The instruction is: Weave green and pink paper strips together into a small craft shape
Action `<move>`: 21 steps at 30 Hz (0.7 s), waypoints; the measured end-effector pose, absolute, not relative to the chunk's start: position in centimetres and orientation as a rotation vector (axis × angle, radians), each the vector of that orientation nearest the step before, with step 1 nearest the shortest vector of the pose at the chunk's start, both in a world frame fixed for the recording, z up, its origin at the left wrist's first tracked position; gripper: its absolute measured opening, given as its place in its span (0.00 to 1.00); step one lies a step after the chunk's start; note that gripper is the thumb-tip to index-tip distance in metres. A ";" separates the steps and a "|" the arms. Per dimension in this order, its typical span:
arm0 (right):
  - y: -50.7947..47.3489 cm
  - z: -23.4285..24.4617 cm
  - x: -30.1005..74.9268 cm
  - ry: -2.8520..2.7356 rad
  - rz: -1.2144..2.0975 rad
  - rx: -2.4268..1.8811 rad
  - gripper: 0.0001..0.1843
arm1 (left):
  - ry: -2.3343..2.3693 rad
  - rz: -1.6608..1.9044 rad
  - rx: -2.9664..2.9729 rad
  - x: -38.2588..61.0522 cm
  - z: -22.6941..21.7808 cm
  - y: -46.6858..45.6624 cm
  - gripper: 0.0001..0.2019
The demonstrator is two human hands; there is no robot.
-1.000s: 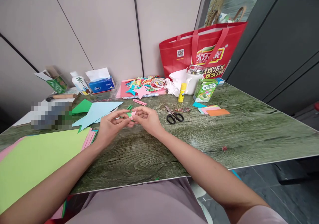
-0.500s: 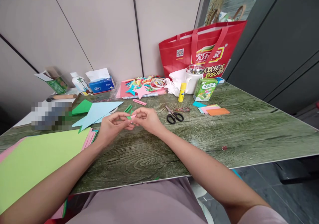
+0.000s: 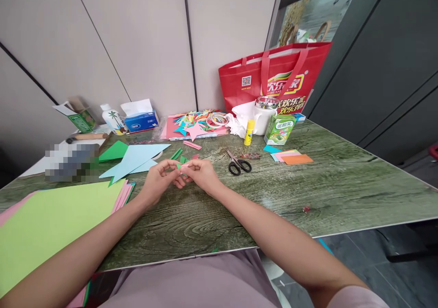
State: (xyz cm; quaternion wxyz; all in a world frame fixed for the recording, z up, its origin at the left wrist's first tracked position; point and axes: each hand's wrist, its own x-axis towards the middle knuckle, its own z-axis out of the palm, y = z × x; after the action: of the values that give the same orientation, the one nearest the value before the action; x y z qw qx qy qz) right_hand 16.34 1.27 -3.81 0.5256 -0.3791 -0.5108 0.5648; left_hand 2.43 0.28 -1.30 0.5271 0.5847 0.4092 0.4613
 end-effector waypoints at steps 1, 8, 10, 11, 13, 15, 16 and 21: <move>1.2 -3.9 16.2 -1.203 1.375 -0.900 0.17 | 0.996 1.110 1.413 2.4 -1.4 0.4 0.10; 1.3 -3.3 16.3 -1.147 1.313 -0.982 0.19 | 1.139 1.196 1.569 1.9 -1.6 0.9 0.09; 1.5 -3.0 16.6 -1.087 1.208 -0.995 0.19 | 1.197 1.236 1.612 1.6 -1.7 1.2 0.08; 1.6 -2.8 16.7 -1.069 1.164 -1.004 0.19 | 1.234 1.243 1.628 1.4 -1.8 1.4 0.07; 1.7 -2.8 16.9 -1.073 1.110 -1.031 0.19 | 1.317 1.215 1.687 1.1 -2.1 1.8 0.06; 1.7 -2.8 16.8 -1.141 1.110 -1.052 0.20 | 1.376 1.165 1.850 0.7 -2.4 2.2 0.07; 1.6 -2.9 16.6 -1.194 1.126 -1.053 0.20 | 1.389 1.150 1.967 0.6 -2.7 2.3 0.08; 0.5 -2.9 15.6 -1.436 1.177 -0.995 0.19 | 1.392 0.931 2.375 0.7 -3.4 2.2 0.13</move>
State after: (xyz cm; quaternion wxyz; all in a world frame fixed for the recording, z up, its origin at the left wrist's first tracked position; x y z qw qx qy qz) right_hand 15.59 0.55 -2.92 0.4947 -0.4103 -0.5925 0.4856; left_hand 0.66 2.18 -3.42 0.1175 0.8116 0.4758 0.3180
